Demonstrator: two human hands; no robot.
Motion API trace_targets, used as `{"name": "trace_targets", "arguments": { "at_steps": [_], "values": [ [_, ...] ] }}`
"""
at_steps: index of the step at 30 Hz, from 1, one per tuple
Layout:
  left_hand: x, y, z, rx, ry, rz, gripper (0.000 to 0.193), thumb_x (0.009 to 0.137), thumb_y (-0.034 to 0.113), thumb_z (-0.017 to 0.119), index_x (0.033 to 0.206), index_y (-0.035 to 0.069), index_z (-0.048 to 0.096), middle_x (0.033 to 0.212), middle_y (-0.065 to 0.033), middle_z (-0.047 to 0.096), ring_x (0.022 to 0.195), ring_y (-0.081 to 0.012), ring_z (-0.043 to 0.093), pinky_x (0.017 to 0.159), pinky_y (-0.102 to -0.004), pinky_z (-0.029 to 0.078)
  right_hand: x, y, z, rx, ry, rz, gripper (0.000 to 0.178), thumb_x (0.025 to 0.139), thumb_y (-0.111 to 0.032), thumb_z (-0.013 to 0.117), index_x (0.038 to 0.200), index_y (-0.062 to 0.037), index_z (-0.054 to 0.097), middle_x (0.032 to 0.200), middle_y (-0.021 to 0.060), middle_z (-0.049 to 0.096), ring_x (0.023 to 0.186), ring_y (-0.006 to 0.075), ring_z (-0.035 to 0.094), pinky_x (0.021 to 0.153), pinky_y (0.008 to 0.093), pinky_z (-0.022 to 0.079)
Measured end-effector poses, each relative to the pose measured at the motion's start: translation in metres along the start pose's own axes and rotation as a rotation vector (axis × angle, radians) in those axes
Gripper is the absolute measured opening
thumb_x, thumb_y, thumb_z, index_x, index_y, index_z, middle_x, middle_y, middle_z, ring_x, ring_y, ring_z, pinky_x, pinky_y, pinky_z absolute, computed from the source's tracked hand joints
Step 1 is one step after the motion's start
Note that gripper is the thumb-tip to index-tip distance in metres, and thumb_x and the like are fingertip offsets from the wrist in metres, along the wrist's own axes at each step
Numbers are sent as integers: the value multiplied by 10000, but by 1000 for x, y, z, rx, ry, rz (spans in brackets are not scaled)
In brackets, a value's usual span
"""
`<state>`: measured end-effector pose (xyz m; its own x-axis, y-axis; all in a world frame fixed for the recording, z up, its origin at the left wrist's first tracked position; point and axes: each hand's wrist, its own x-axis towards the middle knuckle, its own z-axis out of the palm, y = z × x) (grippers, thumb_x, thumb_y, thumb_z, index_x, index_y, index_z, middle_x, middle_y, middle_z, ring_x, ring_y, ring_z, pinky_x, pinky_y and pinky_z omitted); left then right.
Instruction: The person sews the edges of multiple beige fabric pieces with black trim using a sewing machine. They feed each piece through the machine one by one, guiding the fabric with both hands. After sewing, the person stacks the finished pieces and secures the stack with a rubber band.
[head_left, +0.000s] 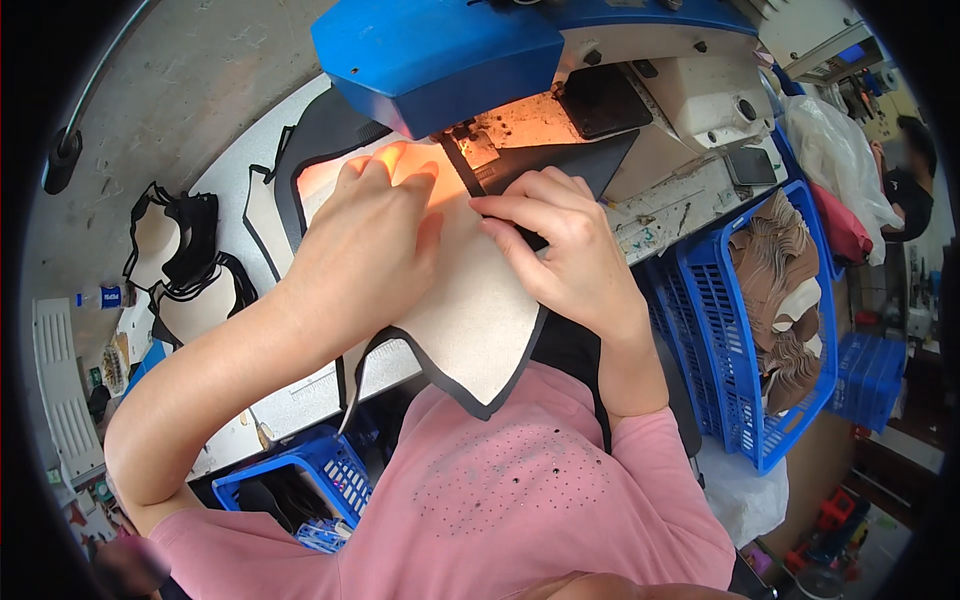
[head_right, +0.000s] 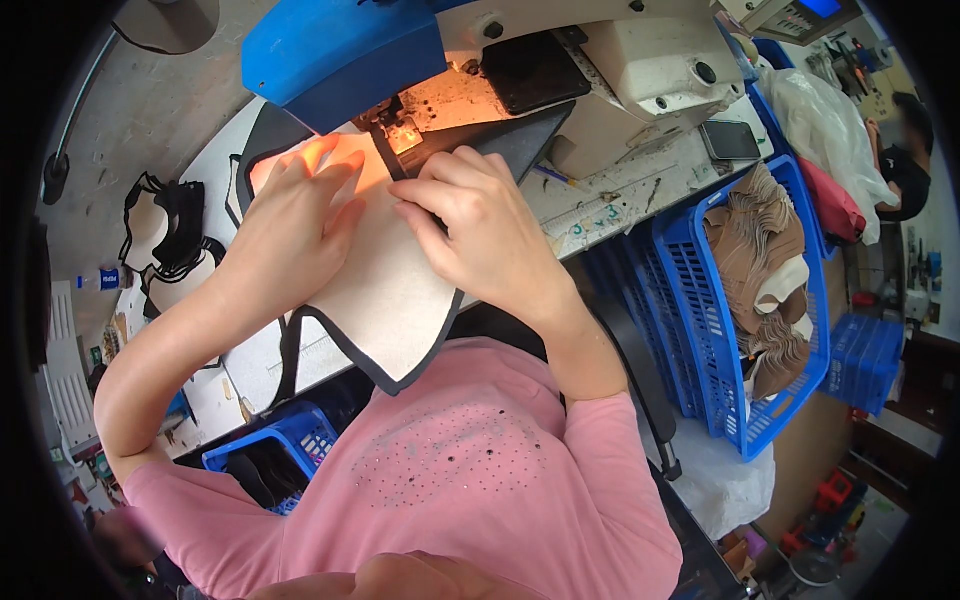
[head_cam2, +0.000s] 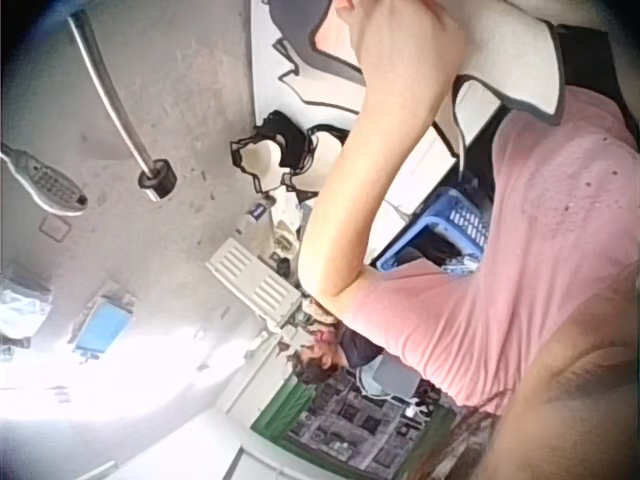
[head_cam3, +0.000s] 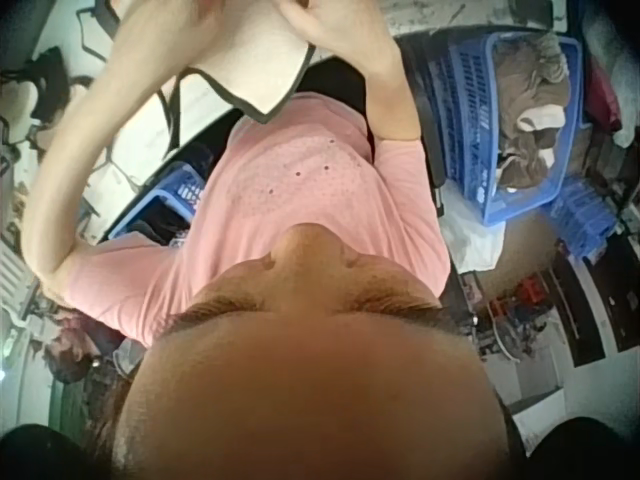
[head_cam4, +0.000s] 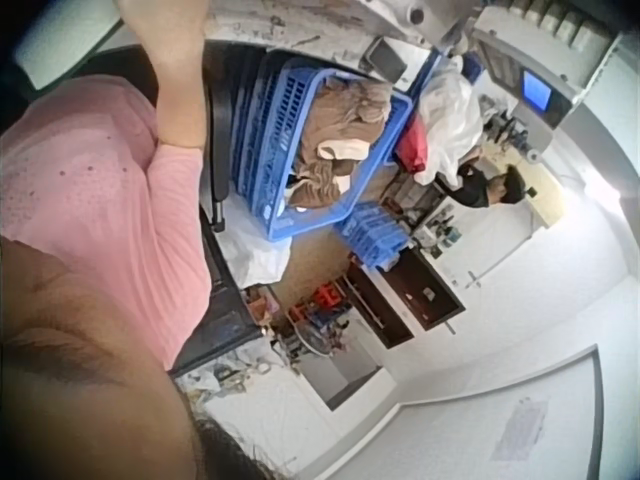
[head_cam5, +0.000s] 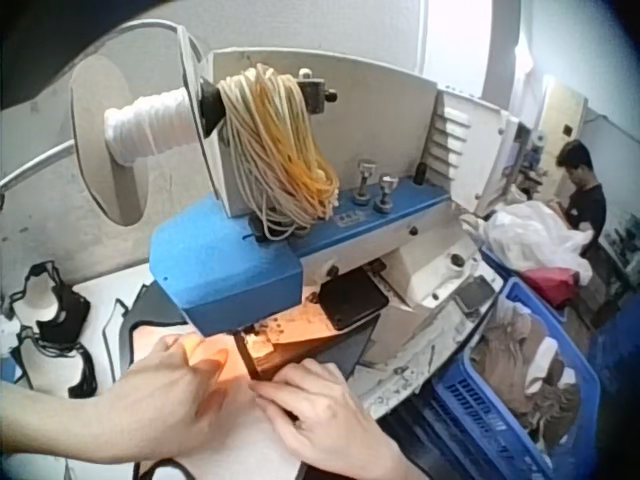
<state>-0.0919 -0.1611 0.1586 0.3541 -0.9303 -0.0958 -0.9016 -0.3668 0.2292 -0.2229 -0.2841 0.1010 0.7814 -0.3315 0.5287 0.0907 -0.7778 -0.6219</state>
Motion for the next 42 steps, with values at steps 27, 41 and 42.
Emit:
{"name": "trace_targets", "arguments": {
  "at_steps": [27, 41, 42],
  "values": [
    [81, -144, -14, -1, -28, -384, 548, 826, 449, 517, 1228, 77, 509, 1049, -276, 594, 974, -363, 599, 857, -395, 452, 17, 10, 23, -145, 36, -68, 160, 771, -46, 594, 915, -41, 665, 698, 67, 505, 707, 243, 510, 681, 355, 397],
    [-162, -247, 8, 339, -257, -385, 571, 651, -65, 548, 1188, 130, 564, 1238, -119, 535, 1125, -279, 522, 983, -366, 389, 14, 9, 18, -149, -8, -43, 172, 766, -51, 590, 920, -46, 668, 711, 51, 513, 724, 212, 522, 663, 340, 384],
    [-162, -247, 24, 305, -244, -512, 560, 665, -64, 539, 1184, 144, 569, 1252, -119, 524, 1136, -286, 511, 977, -363, 392, 13, 9, 19, -150, -5, -43, 173, 768, -52, 590, 922, -46, 669, 711, 51, 514, 723, 212, 522, 665, 340, 385]
  ]
}}
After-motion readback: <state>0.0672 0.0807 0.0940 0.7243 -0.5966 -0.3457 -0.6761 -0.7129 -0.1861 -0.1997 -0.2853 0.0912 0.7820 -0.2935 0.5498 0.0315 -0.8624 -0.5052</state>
